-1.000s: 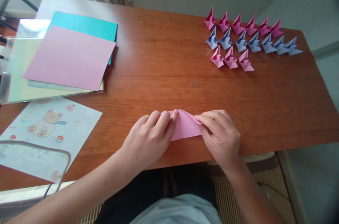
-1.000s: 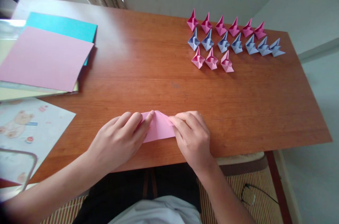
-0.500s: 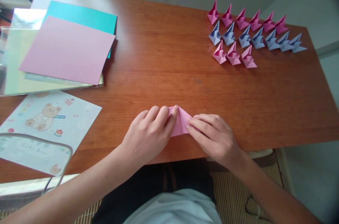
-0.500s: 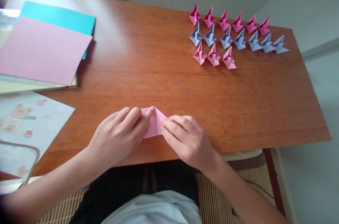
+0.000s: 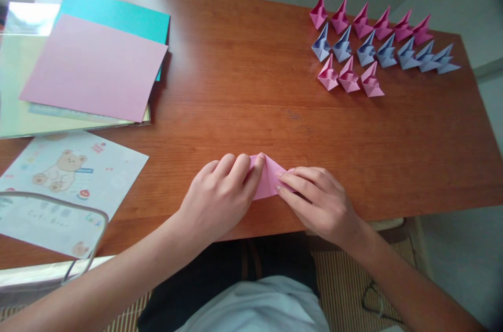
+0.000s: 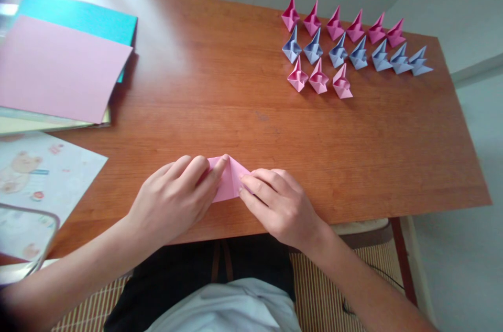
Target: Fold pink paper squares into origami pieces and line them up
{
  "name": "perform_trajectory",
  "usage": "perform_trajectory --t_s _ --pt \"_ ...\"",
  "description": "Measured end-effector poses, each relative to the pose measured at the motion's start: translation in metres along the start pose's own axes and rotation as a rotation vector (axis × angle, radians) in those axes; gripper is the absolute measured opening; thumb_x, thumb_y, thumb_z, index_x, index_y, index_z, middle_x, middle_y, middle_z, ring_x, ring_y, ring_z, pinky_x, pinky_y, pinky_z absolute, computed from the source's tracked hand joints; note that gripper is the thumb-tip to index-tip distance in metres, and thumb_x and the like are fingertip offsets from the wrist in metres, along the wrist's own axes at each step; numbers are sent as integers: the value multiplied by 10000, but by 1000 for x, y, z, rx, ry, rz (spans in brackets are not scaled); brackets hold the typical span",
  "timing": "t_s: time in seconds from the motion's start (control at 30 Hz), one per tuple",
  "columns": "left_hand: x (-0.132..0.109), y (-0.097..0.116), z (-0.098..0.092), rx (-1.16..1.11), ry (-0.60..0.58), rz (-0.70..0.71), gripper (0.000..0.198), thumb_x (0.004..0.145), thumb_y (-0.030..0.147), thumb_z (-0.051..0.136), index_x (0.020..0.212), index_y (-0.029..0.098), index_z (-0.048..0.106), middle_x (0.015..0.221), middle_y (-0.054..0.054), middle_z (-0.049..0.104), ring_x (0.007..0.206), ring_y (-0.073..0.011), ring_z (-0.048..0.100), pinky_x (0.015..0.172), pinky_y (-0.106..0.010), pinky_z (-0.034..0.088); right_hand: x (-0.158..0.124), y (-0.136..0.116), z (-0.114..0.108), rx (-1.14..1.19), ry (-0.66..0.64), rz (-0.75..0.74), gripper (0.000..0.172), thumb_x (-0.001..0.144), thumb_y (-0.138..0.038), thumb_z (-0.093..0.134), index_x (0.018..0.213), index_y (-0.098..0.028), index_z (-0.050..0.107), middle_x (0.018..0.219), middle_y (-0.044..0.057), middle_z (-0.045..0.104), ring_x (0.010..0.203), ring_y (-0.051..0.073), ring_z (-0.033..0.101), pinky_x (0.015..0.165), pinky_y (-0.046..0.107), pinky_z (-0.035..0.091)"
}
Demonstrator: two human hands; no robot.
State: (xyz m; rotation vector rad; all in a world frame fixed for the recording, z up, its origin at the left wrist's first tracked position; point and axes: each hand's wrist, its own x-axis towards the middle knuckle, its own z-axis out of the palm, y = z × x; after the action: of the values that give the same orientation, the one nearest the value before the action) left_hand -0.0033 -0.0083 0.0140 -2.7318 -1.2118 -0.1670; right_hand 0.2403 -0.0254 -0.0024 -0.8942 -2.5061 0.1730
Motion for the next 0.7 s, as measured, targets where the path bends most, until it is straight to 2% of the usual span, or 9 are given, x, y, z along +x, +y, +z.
perform_trajectory --t_s 0.23,0.7 --pt "0 0 2 2 9 1 385 978 169 548 1345 69 610 841 -67 640 743 -210 592 615 -352 468 1 -1 0 28 11 -3 221 926 -67 677 1140 -94 726 1202 112 761 1134 275 641 929 435 562" --pt "0 -1 3 10 41 -5 384 981 196 557 1340 73 618 834 -61 641 731 -199 583 617 -340 460 3 -1 -1 21 11 6 214 924 -69 675 1128 -109 728 1197 99 763 1114 273 642 927 430 559"
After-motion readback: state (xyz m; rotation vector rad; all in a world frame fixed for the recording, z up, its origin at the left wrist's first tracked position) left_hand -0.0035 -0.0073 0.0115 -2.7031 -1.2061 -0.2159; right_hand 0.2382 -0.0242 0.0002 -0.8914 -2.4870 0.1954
